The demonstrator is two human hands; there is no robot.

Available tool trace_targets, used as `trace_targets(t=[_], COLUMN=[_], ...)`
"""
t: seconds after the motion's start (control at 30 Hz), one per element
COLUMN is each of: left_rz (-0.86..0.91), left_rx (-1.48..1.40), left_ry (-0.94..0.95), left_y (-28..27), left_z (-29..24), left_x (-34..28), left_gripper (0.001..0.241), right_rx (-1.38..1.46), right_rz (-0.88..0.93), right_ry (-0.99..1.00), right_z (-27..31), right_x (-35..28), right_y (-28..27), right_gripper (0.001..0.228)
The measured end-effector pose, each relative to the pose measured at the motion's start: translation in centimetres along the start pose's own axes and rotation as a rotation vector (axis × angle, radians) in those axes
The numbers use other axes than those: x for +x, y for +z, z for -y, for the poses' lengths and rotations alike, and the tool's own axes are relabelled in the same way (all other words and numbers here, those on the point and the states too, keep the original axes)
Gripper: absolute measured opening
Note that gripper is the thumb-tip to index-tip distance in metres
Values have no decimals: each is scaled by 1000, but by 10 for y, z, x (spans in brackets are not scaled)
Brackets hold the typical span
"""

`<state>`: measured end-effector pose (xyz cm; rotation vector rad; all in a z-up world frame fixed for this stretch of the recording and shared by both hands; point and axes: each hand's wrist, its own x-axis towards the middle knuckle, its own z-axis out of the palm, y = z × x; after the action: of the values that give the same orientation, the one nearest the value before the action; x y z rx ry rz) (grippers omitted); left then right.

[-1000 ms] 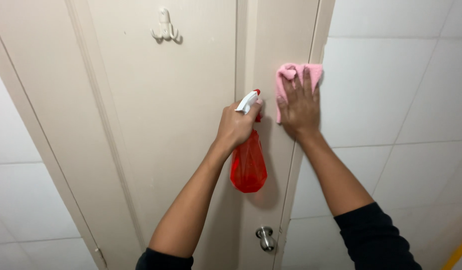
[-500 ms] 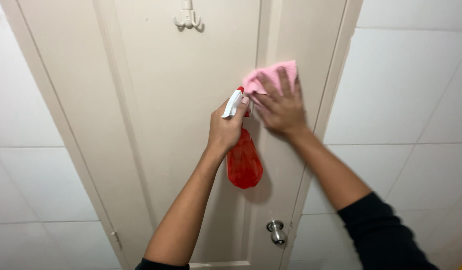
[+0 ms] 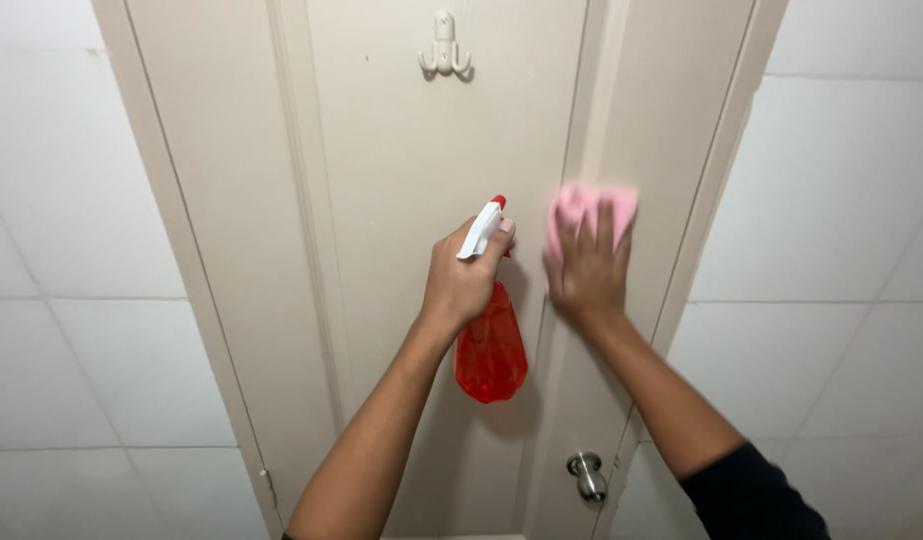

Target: The person sprays a cleaning solution from a red bottle onto a white door and wipes the surface with a pink cloth. They clean the door from top to bottom, including the door handle, and then wipe the door frame and the adjacent tiled wall.

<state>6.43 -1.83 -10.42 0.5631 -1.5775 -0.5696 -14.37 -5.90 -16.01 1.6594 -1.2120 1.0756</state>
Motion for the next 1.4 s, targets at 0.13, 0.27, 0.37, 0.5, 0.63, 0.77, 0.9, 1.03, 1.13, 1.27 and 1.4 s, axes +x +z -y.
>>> trace_targets(t=[0.13, 0.27, 0.37, 0.5, 0.63, 0.77, 0.9, 1.03, 1.13, 1.27, 1.4], left_rz=[51, 173, 177, 54, 55, 105, 153, 101, -1, 22, 34], left_rx=[39, 133, 63, -110, -63, -11, 171, 51, 91, 131, 132], left_ry=[-29, -153, -165, 44, -170, -229, -304, -299, -80, -113, -150], left_y=[12, 36, 67, 90, 88, 99, 108, 99, 77, 51, 42], left_z=[-16, -26, -14, 7, -6, 9, 32, 38, 28, 22, 31], left_x=[-9, -9, -5, -5, -14, -20, -23, -30, -33, -33, -27], left_gripper=[44, 55, 56, 53, 55, 56, 60, 56, 55, 53, 54], right_rx=[-83, -77, -77, -211, -166, -102, -18, -51, -117, -81, -30], right_rz=[97, 74, -96, 2, 60, 193, -41, -74, 43, 16, 22], right_ry=[-118, 372, 474, -66, -504, 81, 335, 237, -214, -126, 192], right_z=[-66, -112, -111, -102, -141, -138, -120, -86, -70, -75, -35], right_x=[-75, -19, 15, -26, -56, -7, 37, -21, -73, -3, 127], right_y=[7, -25, -11, 7, -7, -29, -21, 16, 17, 7, -41], right_gripper=[47, 62, 68, 59, 39, 55, 60, 65, 45, 54, 54])
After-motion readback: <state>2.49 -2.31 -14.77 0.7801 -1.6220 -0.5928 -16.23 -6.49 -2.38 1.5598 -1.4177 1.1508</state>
